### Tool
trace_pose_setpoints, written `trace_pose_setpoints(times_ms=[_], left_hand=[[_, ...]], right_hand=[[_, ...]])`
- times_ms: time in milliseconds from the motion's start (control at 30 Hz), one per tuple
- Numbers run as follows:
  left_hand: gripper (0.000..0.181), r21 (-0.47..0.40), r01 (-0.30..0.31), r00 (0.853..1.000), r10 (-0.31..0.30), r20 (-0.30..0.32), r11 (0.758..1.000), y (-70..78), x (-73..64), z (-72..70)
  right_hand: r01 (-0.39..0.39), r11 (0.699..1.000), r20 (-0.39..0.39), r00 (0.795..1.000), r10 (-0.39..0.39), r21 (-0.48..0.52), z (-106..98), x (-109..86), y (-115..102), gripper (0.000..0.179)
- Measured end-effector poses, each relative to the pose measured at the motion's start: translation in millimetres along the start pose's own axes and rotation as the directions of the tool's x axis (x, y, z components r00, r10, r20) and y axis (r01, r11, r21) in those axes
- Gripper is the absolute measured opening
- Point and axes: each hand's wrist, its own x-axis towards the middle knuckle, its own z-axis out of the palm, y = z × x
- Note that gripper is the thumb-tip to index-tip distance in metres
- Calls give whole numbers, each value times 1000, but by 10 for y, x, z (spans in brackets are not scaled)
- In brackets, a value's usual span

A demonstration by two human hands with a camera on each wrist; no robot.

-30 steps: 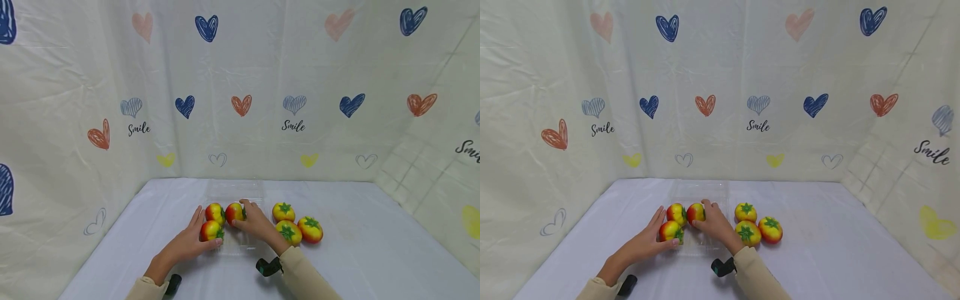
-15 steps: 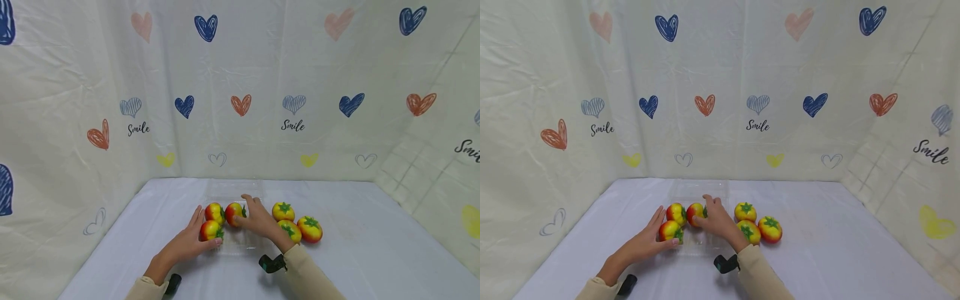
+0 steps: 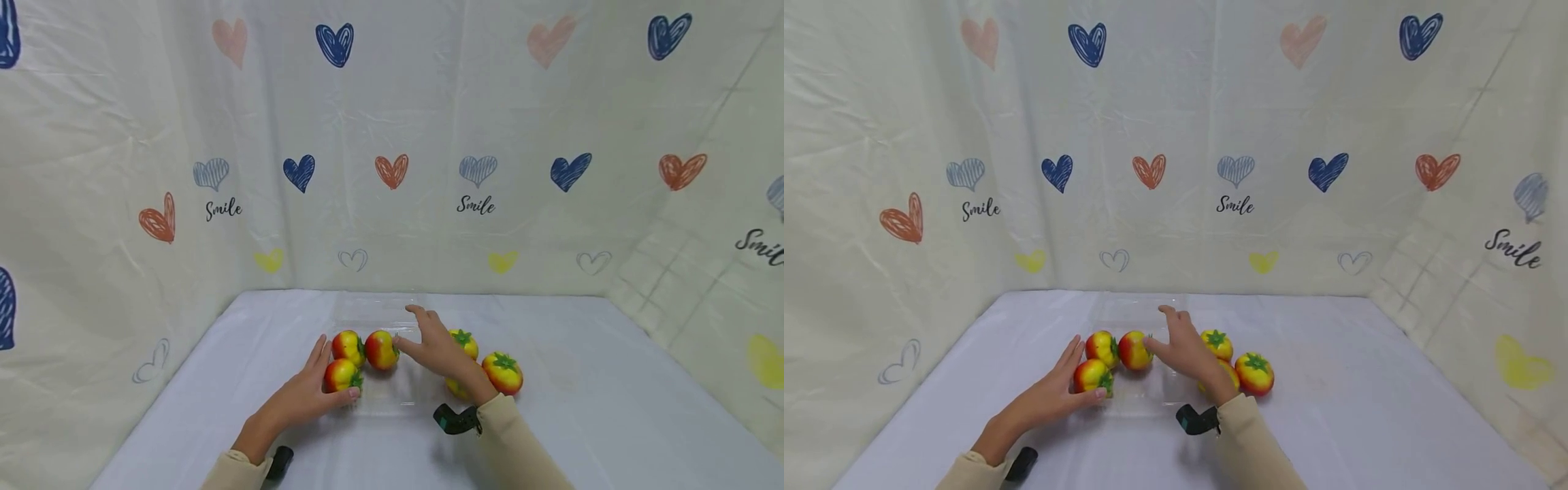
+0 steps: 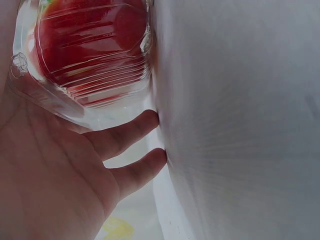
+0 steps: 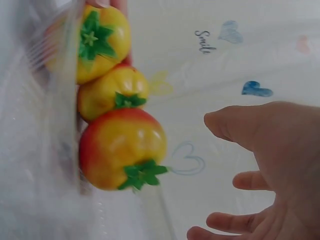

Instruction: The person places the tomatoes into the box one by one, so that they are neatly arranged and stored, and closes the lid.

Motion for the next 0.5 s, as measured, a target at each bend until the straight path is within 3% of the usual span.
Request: trace_pose_setpoints(times_ms=[500], left_hand=[[125, 8, 11, 1000, -11, -1, 1000, 8, 13, 14]], right_hand=[[-14, 1000, 17, 1000, 14, -15, -434, -122, 232, 76]])
